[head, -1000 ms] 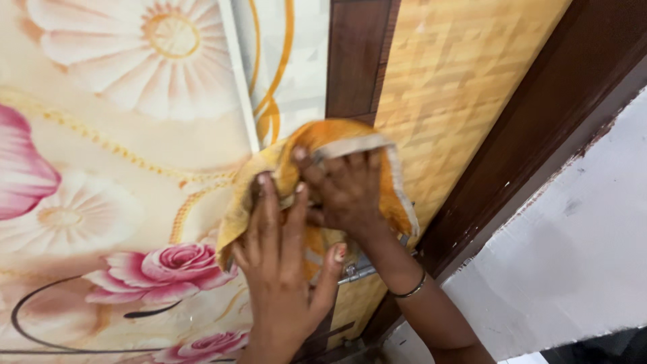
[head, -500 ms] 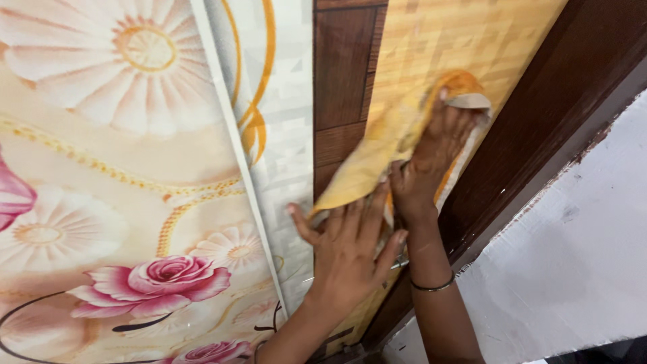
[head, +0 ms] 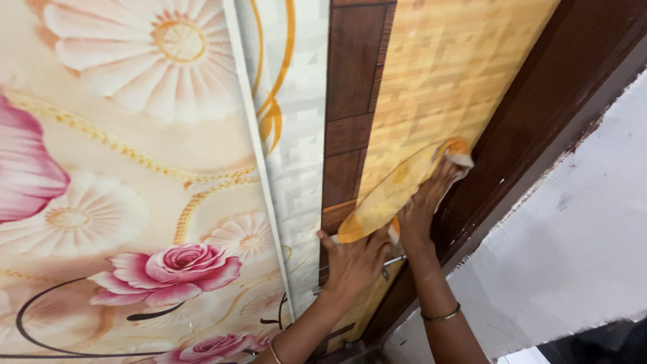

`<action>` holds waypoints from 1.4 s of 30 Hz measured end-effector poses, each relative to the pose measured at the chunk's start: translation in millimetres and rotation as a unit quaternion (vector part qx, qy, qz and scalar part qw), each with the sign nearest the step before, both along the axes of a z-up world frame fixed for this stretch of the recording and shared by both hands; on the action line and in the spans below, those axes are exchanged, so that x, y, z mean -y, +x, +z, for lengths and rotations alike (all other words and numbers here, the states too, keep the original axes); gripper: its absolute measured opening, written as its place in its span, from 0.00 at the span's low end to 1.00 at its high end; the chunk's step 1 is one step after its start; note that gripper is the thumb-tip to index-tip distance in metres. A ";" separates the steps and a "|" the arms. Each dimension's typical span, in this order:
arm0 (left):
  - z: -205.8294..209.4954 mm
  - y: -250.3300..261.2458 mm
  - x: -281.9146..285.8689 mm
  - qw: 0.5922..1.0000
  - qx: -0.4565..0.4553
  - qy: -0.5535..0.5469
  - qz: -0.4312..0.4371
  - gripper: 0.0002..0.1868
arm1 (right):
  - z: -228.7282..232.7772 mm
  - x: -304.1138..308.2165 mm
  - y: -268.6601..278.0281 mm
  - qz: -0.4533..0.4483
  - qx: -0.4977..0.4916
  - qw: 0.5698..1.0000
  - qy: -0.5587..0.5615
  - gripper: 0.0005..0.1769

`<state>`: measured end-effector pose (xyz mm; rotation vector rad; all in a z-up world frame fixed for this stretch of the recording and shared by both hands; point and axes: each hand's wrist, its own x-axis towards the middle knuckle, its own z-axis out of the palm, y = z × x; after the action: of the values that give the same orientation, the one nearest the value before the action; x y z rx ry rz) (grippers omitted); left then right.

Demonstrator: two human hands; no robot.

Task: The person wipes a floral-patterned door with a yellow cloth. They dip the cloth into a bowl of water on a blue chair, then wipe the door surface and the metal latch repeatedly.

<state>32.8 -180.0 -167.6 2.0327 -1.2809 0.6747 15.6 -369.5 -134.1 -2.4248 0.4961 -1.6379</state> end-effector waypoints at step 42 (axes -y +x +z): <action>165.8 150.4 -430.7 0.936 0.096 -0.090 0.327 0.35 | 216.8 -442.9 128.7 0.054 0.015 0.974 -0.219 0.54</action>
<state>183.2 250.7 -1.8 2.2726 -0.5769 1.2662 144.3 73.4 82.7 -2.6566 -0.0097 -1.8966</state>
